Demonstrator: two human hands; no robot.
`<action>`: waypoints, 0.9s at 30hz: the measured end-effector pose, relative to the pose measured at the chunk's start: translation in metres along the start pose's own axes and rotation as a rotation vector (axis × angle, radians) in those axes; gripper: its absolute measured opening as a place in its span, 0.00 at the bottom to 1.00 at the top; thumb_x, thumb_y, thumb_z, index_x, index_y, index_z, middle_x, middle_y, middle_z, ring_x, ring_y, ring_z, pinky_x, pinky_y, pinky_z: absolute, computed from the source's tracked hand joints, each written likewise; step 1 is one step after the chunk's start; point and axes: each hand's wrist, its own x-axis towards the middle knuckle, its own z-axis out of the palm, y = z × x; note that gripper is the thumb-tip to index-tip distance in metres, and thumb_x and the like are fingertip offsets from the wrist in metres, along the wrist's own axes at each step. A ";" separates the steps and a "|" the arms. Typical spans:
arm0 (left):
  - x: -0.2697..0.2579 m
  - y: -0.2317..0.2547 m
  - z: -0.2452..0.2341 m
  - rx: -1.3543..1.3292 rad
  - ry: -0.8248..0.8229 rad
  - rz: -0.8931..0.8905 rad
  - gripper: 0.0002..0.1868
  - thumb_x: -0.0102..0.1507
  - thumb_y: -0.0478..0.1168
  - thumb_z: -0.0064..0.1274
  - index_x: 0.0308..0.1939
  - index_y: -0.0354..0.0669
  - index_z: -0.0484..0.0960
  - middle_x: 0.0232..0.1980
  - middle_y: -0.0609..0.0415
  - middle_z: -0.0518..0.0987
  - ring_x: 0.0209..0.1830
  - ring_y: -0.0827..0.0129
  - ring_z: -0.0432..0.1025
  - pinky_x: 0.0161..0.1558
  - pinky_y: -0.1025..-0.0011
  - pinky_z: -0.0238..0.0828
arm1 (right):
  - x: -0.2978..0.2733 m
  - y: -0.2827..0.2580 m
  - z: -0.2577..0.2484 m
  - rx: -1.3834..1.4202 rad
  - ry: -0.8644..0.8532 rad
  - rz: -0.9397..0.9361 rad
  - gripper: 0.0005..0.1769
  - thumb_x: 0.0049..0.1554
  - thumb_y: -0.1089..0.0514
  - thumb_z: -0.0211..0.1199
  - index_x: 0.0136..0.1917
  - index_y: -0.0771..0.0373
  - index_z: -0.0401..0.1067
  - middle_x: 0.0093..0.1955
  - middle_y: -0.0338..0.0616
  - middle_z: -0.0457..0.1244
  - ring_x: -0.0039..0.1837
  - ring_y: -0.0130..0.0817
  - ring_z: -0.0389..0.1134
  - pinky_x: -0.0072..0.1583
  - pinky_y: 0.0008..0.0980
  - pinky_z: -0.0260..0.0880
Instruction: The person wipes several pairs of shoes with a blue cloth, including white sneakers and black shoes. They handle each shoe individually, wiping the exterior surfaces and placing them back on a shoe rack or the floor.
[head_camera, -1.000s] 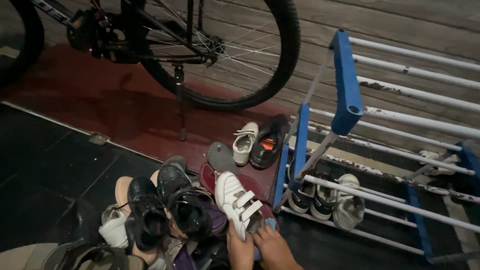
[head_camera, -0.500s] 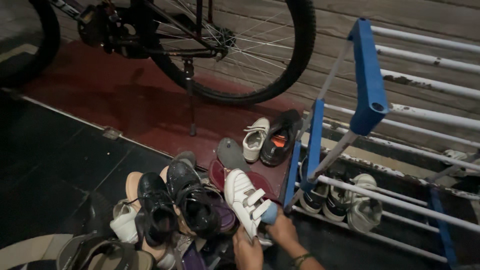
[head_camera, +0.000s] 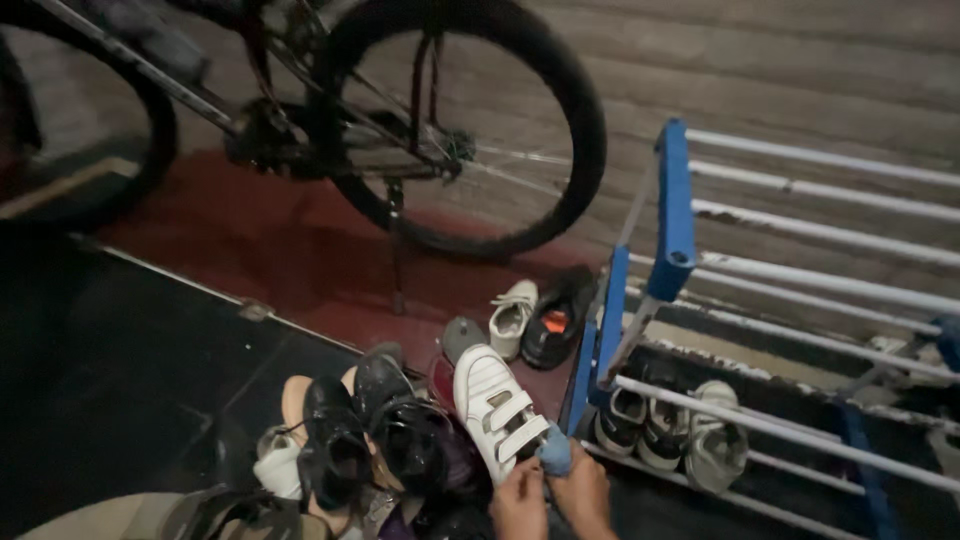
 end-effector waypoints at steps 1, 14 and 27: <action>-0.003 0.003 0.007 -0.128 -0.039 0.021 0.18 0.61 0.43 0.58 0.53 0.45 0.86 0.37 0.54 0.87 0.34 0.69 0.80 0.37 0.69 0.77 | -0.006 -0.008 -0.013 0.021 0.017 0.011 0.28 0.46 0.47 0.71 0.61 0.46 0.73 0.51 0.57 0.71 0.58 0.59 0.71 0.57 0.53 0.71; -0.029 0.096 0.030 -1.375 -0.695 -0.032 0.25 0.65 0.52 0.49 0.63 0.48 0.74 0.54 0.52 0.78 0.51 0.62 0.72 0.52 0.62 0.69 | -0.048 -0.097 -0.135 1.170 -0.514 0.001 0.33 0.43 0.46 0.74 0.62 0.53 0.74 0.51 0.54 0.73 0.56 0.53 0.74 0.55 0.47 0.74; -0.050 0.070 -0.023 -1.726 -0.854 -0.025 0.32 0.68 0.60 0.41 0.73 0.52 0.62 0.72 0.50 0.68 0.69 0.55 0.65 0.67 0.55 0.61 | -0.117 -0.084 -0.270 0.889 0.192 -0.174 0.38 0.44 0.45 0.74 0.65 0.59 0.72 0.53 0.54 0.73 0.55 0.52 0.74 0.57 0.43 0.73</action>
